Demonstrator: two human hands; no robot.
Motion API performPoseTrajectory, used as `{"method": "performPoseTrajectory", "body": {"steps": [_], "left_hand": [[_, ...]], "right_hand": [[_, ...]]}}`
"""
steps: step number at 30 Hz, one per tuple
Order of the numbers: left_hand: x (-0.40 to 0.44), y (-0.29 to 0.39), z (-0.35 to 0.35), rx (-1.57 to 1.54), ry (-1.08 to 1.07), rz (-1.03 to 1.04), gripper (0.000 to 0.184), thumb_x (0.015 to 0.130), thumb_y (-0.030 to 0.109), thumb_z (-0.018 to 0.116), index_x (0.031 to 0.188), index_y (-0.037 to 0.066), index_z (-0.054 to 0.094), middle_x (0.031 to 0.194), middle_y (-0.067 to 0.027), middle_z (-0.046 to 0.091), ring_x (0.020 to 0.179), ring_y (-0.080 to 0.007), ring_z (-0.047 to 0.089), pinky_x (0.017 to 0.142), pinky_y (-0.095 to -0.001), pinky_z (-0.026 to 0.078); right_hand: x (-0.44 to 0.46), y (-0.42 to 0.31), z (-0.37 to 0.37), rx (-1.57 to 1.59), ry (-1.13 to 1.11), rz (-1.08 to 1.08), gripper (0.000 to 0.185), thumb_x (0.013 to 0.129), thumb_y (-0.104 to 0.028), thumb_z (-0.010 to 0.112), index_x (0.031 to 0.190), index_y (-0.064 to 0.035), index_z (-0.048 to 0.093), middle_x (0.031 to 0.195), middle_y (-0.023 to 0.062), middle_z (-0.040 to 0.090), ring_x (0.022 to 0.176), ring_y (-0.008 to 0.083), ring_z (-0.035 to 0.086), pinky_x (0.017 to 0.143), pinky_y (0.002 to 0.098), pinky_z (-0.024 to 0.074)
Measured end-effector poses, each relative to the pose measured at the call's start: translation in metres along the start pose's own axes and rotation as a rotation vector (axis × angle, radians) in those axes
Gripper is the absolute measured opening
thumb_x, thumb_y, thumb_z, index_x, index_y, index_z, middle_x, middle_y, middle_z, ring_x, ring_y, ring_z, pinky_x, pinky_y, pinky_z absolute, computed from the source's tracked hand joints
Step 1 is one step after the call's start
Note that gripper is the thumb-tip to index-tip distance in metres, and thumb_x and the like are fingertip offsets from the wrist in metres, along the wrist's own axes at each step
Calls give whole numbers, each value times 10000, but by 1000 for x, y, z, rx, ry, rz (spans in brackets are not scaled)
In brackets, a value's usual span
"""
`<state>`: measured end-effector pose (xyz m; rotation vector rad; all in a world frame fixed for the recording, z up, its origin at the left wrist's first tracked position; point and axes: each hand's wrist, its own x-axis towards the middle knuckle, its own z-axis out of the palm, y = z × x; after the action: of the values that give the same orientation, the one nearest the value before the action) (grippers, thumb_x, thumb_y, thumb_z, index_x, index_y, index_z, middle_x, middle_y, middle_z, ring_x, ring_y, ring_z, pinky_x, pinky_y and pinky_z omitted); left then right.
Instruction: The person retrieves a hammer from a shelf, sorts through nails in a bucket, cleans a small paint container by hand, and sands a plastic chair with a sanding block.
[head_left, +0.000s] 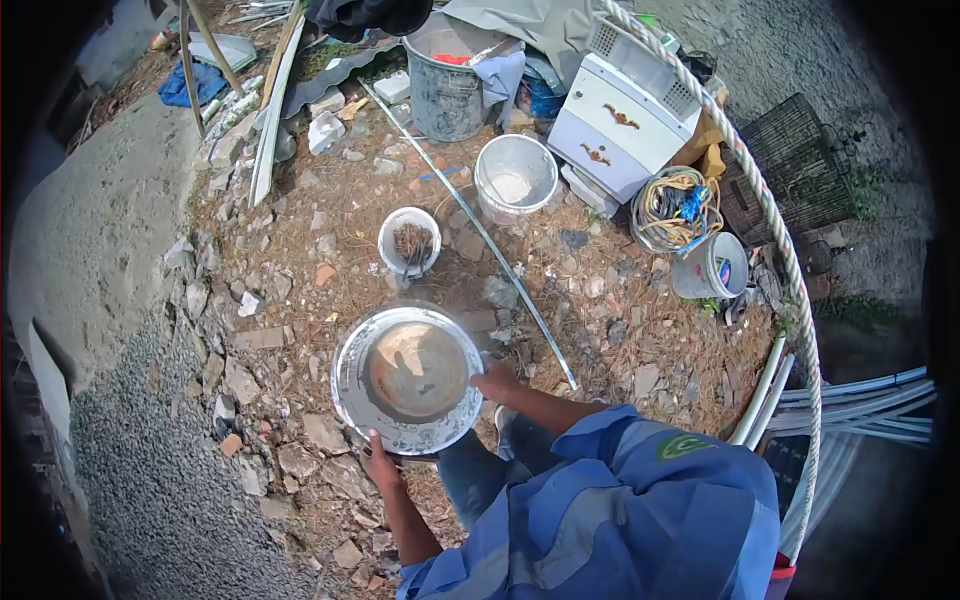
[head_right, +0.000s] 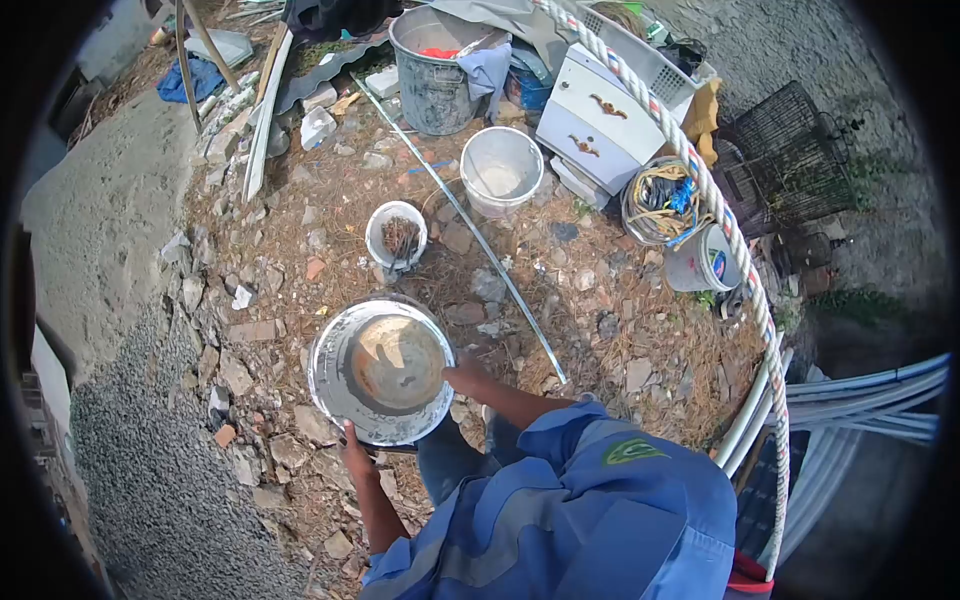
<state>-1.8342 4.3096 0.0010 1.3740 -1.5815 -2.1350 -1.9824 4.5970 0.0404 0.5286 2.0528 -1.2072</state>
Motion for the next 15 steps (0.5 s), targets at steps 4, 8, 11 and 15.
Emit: {"method": "performPoseTrajectory", "body": {"steps": [4,8,11,15], "left_hand": [[-57,13,3,223,-186,-30,698,880,73,715,1488,-77,407,1361,-214,581,1146,-267,614,984,-379,496],[-131,66,10,675,-271,-27,398,860,154,748,1172,-26,580,977,-120,644,837,-218,626,788,-367,523],[-156,71,-2,887,-288,116,324,871,282,745,986,12,608,821,-60,592,663,-154,537,598,-331,448],[-165,59,-25,748,-401,-73,317,880,326,732,935,43,600,772,-29,592,675,-146,548,616,-343,448]], "right_hand": [[-82,74,-23,119,264,-155,530,764,-230,639,1246,-11,656,1127,262,702,1073,396,681,970,462,507],[-96,127,-51,71,205,13,548,783,-263,629,1254,16,644,1156,266,690,1093,397,677,927,463,536],[-81,173,-45,10,231,196,544,798,-306,633,1191,70,651,1180,269,676,1107,390,676,888,453,554],[54,371,54,411,187,-105,506,826,-323,613,1151,61,667,1208,271,662,1128,364,673,900,451,550]]}}
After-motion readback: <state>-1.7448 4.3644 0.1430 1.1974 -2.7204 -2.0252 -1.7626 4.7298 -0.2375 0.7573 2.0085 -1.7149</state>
